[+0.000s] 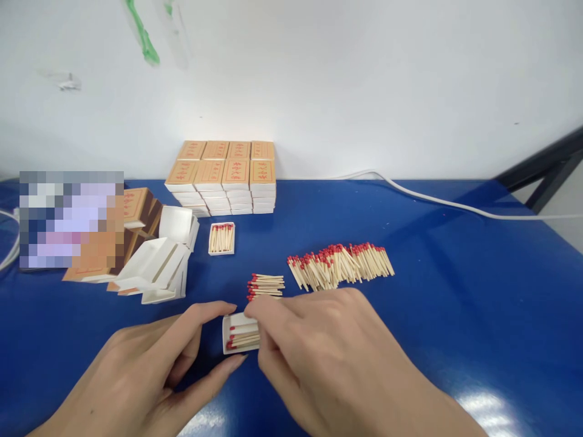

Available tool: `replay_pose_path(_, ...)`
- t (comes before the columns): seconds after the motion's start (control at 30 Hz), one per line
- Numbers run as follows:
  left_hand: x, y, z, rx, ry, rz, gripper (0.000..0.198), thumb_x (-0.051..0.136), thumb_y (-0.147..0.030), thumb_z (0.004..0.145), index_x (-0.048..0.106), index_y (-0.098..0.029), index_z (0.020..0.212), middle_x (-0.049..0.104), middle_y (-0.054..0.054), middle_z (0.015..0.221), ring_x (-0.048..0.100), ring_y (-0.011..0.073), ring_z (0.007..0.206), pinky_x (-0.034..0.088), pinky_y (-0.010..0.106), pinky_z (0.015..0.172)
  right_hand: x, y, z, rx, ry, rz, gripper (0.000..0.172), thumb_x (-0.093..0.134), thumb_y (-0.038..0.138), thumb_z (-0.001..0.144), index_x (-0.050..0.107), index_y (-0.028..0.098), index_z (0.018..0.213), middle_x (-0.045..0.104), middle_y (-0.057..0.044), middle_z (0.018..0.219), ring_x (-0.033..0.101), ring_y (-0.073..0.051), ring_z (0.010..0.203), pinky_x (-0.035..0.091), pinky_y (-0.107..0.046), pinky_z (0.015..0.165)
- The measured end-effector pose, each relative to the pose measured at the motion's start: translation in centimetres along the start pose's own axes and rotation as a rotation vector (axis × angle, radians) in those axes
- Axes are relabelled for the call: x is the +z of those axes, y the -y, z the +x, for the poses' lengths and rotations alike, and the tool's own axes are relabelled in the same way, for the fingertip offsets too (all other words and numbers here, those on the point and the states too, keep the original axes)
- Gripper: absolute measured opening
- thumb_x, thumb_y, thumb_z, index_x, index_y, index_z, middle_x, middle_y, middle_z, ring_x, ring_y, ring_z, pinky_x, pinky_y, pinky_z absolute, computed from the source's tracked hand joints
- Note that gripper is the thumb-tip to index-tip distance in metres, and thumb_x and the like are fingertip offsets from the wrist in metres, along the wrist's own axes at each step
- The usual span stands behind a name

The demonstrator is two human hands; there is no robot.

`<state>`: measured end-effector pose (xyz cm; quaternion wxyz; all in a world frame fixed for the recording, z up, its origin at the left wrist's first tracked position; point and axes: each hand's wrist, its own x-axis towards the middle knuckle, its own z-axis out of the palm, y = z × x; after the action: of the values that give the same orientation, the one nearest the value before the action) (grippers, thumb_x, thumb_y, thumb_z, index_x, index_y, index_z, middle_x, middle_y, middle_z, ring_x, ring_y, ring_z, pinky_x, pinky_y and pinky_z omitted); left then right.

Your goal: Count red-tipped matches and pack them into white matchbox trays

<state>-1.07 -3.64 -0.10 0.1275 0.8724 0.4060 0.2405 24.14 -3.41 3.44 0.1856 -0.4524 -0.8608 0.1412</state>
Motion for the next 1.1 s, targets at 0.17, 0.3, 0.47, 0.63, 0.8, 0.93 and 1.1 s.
replay_pose_path(0.17,-0.3,0.0,0.3,0.022,0.041,-0.038,0.018,0.064,-0.029,0.111,0.062,-0.023,0.127,0.041,-0.012,0.068,0.046,0.0106,0.045,0.042,0.026,0.043,0.1,-0.5,0.4,0.068,-0.156,-0.135,0.018,0.055,0.018,0.109,0.071,0.023,0.108,0.068,0.007,0.066,0.059,-0.011,0.048,0.035,-0.031,0.051)
replay_pose_path(0.3,-0.5,-0.4,0.5,0.038,0.081,-0.091,0.017,0.068,-0.025,0.107,0.062,-0.023,0.122,0.049,-0.012,0.066,0.050,0.0107,0.046,0.041,0.025,0.041,0.2,-0.9,0.3,0.040,-0.123,-0.132,0.016,0.058,0.016,0.107,0.072,0.024,0.106,0.070,0.007,0.069,0.057,-0.011,0.048,0.036,-0.030,0.052)
replay_pose_path(0.47,-0.5,-0.6,0.4,0.021,0.101,-0.133,0.018,0.076,-0.024,0.099,0.062,-0.024,0.110,0.066,-0.009,0.074,0.057,0.0083,0.049,0.045,0.021,0.042,-0.1,-1.2,-0.1,0.004,-0.014,-0.096,0.022,0.058,0.017,0.108,0.071,0.025,0.124,0.079,0.004,0.086,0.072,-0.015,0.065,0.044,-0.030,0.061)
replay_pose_path(0.63,-0.5,-0.5,0.5,0.010,0.106,-0.115,0.019,0.077,-0.022,0.096,0.062,-0.024,0.108,0.068,-0.008,0.075,0.059,0.0082,0.050,0.045,0.020,0.041,-0.1,-1.3,-0.1,0.015,0.016,-0.132,0.018,0.062,0.018,0.107,0.072,0.024,0.120,0.078,0.004,0.081,0.071,-0.016,0.062,0.046,-0.029,0.060)
replay_pose_path(0.8,-0.7,-0.7,0.5,-0.002,0.123,-0.114,0.019,0.077,-0.022,0.096,0.062,-0.025,0.106,0.067,-0.009,0.074,0.057,0.0077,0.048,0.045,0.019,0.041,0.1,-1.2,0.1,-0.001,0.013,-0.115,0.027,0.062,0.008,0.100,0.075,0.024,0.117,0.083,0.002,0.094,0.074,-0.016,0.067,0.050,-0.030,0.061)
replay_pose_path(0.93,-0.6,-0.7,0.6,-0.003,0.102,-0.104,0.020,0.077,-0.022,0.096,0.061,-0.025,0.107,0.063,-0.010,0.072,0.053,0.0078,0.046,0.044,0.020,0.040,0.4,-1.3,-0.1,-0.021,0.016,-0.104,0.026,0.064,0.007,0.099,0.075,0.024,0.116,0.085,0.002,0.099,0.077,-0.017,0.074,0.054,-0.032,0.067)
replay_pose_path(1.1,-0.4,-0.6,0.7,0.004,0.086,-0.095,0.019,0.078,-0.025,0.097,0.062,-0.025,0.107,0.047,-0.012,0.063,0.049,0.0086,0.044,0.041,0.022,0.039,0.5,-1.4,-1.0,-0.054,0.050,-0.183,0.034,0.061,0.005,0.098,0.071,0.022,0.125,0.084,-0.002,0.099,0.077,-0.020,0.076,0.054,-0.033,0.070)
